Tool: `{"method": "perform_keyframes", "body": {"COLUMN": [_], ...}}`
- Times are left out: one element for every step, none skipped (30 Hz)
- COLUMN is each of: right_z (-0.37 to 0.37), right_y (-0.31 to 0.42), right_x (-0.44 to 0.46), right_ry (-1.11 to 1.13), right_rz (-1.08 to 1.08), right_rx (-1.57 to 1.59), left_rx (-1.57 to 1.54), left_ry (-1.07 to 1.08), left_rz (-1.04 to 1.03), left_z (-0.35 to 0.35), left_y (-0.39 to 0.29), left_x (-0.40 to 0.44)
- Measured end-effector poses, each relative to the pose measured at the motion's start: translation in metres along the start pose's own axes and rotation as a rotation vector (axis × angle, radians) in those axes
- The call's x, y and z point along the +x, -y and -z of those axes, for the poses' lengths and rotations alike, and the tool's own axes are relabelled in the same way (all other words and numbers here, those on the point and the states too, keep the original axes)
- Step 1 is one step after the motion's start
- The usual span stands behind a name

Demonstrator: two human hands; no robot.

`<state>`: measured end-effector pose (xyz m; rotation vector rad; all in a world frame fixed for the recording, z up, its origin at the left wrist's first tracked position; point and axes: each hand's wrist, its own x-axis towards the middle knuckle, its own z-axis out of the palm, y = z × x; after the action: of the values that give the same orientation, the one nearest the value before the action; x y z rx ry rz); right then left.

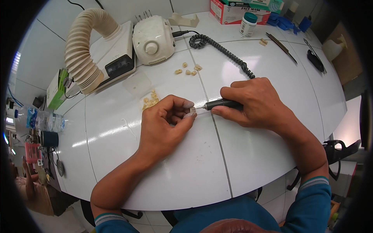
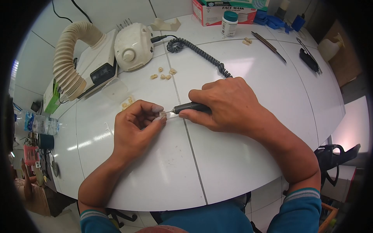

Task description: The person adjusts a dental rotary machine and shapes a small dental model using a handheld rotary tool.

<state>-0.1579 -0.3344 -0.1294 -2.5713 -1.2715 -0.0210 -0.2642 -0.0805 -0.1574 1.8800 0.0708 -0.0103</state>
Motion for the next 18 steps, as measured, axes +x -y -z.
{"method": "perform_keyframes", "body": {"right_z": [0.0006, 0.0017, 0.0023, 0.0019, 0.0006, 0.0000, 0.0003, 0.0010, 0.0016, 0.0021, 0.0031, 0.0034, 0.0035, 0.0035, 0.0037, 0.0031, 0.0020, 0.0013], "right_y": [0.0003, 0.0009, 0.0014, 0.0015, 0.0013, 0.0012, 0.0014, 0.0019, 0.0022, 0.0020, 0.0018, 0.0016, 0.0017, 0.0018, 0.0020, 0.0022, 0.0024, 0.0025], "right_x": [0.0000, 0.0003, 0.0006, 0.0005, 0.0001, -0.0003, -0.0002, 0.0002, 0.0002, -0.0001, 0.0002, 0.0003, 0.0004, 0.0006, 0.0008, 0.0007, 0.0004, 0.0003], "right_ry": [0.011, 0.022, 0.033, 0.023, 0.013, 0.003, 0.007, 0.012, 0.016, 0.021, 0.026, 0.031, 0.038, 0.045, 0.052, 0.044, 0.034, 0.025], "right_rz": [-0.008, -0.015, -0.022, -0.017, -0.012, -0.008, -0.009, -0.011, -0.014, -0.016, -0.017, -0.017, -0.022, -0.027, -0.032, -0.026, -0.021, -0.015], "right_rx": [-0.001, -0.002, -0.003, 0.000, 0.002, 0.004, 0.004, 0.004, 0.004, 0.000, -0.003, -0.008, -0.006, -0.004, -0.002, -0.002, -0.002, -0.002], "left_rx": [-0.005, -0.010, -0.015, -0.015, -0.014, -0.014, -0.012, -0.009, -0.007, -0.005, -0.003, -0.002, -0.004, -0.006, -0.009, -0.011, -0.012, -0.014], "left_ry": [0.001, 0.001, 0.001, 0.002, 0.003, 0.005, 0.004, 0.005, 0.005, 0.005, 0.005, 0.004, 0.005, 0.005, 0.005, 0.006, 0.006, 0.008], "left_rz": [0.000, -0.001, -0.002, -0.002, -0.002, -0.001, -0.005, -0.008, -0.011, -0.008, -0.004, -0.002, -0.002, -0.003, -0.003, -0.004, -0.005, -0.006], "left_z": [-0.0001, -0.0002, -0.0001, 0.0001, 0.0000, 0.0000, -0.0001, 0.0000, 0.0000, -0.0002, 0.0000, 0.0000, 0.0001, 0.0002, 0.0003, 0.0003, 0.0002, 0.0001], "left_y": [0.0004, 0.0011, 0.0014, 0.0010, 0.0006, 0.0002, 0.0000, -0.0003, -0.0005, -0.0003, -0.0004, -0.0002, -0.0004, -0.0005, -0.0007, -0.0008, -0.0009, -0.0009], "left_x": [0.0001, 0.0002, 0.0002, 0.0002, 0.0002, 0.0002, 0.0002, 0.0002, 0.0002, 0.0000, 0.0001, 0.0001, 0.0001, 0.0002, 0.0003, 0.0002, 0.0004, 0.0005]}}
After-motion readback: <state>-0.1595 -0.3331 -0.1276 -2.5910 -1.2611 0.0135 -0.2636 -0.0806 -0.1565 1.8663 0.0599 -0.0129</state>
